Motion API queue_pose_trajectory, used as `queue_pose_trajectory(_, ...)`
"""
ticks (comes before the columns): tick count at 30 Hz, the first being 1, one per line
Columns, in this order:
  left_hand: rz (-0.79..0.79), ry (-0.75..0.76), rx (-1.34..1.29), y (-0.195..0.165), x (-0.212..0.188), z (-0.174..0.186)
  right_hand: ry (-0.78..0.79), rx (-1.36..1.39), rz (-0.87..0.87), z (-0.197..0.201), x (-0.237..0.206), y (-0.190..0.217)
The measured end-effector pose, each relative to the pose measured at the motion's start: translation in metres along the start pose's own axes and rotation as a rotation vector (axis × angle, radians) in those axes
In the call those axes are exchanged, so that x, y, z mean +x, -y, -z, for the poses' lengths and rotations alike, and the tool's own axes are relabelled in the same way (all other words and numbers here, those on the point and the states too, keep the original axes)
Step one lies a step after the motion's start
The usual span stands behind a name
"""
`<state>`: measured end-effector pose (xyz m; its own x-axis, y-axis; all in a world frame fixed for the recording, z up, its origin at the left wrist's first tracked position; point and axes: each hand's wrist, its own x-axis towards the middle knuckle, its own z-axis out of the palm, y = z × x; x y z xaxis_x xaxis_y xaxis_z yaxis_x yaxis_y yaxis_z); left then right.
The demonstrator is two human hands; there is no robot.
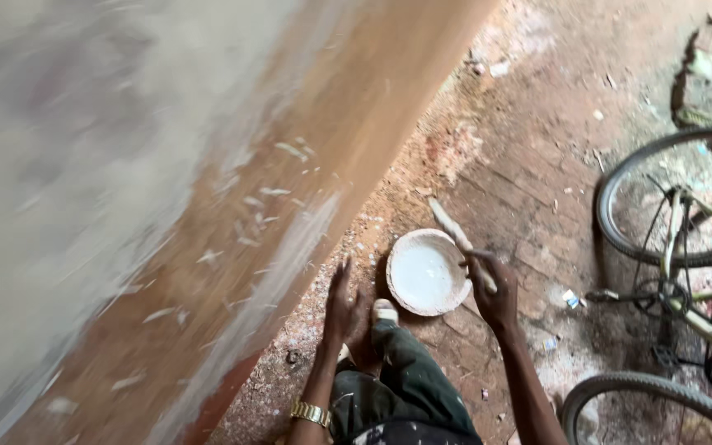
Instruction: The person applies white plaster to a reddish-brown wall using a trowel. They repeatedly scoop plaster from a bowl on the floor and spread it in horizontal strokes across the wall surface.
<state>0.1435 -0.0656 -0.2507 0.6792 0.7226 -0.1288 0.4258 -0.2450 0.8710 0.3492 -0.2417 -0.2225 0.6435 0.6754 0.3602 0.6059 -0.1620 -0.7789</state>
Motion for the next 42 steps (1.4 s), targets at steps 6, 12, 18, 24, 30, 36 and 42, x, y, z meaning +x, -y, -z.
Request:
queue_pose_trajectory(6, -0.138, 0.181, 0.113, 0.045, 0.029, -0.074, 0.064, -0.239, -0.307, 0.0, -0.021, -0.083)
queue_pose_trajectory(12, -0.207, 0.164, 0.662, 0.1, 0.105, -0.174, 0.257, -0.43, -0.522, -0.034, -0.033, -0.219)
queue_pose_trajectory(18, -0.107, 0.427, 0.585, 0.197, 0.181, -0.283, 0.439, -0.518, -0.653, -0.104, -0.08, -0.391)
queue_pose_trajectory(24, -0.231, 0.622, 0.471, 0.26, 0.25, -0.371, 0.548, -0.556, -0.509, -0.166, -0.097, -0.522)
queue_pose_trajectory(30, -0.279, 0.701, 0.624, 0.31, 0.288, -0.431, 0.777, -0.56, -0.248, -0.209, -0.092, -0.606)
queue_pose_trajectory(36, -0.246, 0.823, 0.612, 0.332, 0.3, -0.458, 0.563, -0.545, -0.451, -0.213, -0.096, -0.643)
queue_pose_trajectory(42, -0.298, 0.819, 0.711, 0.345, 0.303, -0.477, 0.651, -0.432, -0.69, -0.212, -0.118, -0.641)
